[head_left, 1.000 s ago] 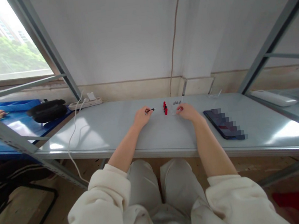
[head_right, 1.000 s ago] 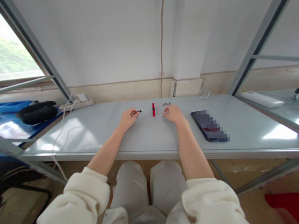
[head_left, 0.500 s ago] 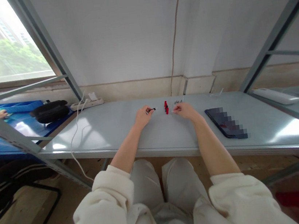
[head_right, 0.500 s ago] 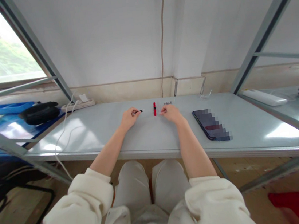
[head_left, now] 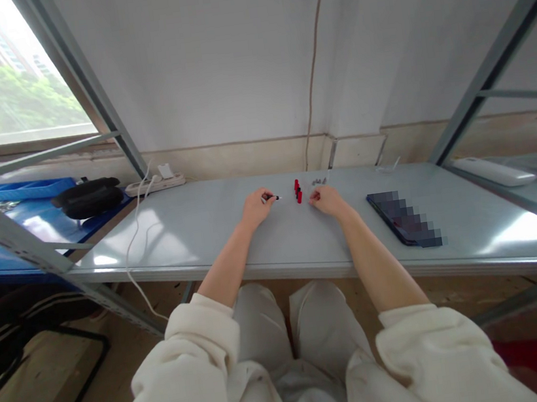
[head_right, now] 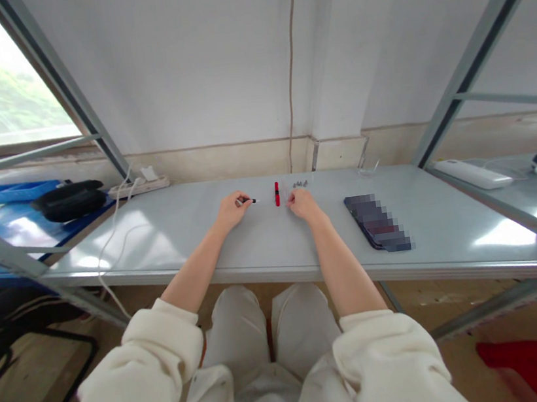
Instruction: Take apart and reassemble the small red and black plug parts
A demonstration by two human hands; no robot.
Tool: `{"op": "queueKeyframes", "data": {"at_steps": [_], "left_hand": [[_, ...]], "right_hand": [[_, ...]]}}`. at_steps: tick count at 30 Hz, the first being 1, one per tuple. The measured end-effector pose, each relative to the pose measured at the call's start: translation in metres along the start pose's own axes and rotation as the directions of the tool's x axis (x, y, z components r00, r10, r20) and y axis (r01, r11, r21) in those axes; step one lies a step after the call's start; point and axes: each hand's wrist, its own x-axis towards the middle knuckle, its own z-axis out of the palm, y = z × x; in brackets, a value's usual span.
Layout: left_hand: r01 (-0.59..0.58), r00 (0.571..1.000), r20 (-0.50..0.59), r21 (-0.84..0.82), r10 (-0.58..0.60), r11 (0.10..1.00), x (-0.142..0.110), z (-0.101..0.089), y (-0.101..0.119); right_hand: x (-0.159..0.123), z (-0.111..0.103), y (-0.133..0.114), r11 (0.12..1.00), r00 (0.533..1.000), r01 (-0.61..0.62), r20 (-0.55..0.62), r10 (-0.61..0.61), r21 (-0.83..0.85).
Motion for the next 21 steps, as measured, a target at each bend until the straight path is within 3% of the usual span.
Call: {"op": "queueKeyframes", "data": {"at_steps": [11,21], "left_hand": [[0.042,0.999,0.037,-0.099,-0.038,0.994,0.0006,-0.003,0.0049],[0.174,0.975,0.2,-0.441,-0.093,0.88,0.002,0.003,-0.0003]], "right_hand": [[0.0005,0.0045,0.001,1.0,1.0,-0.016,-0.014,0.016,-0.014],[-0.0005,0.0038,0.0034,0.997,0.999,-0.047,0.017,0.048,-0.057]]}}
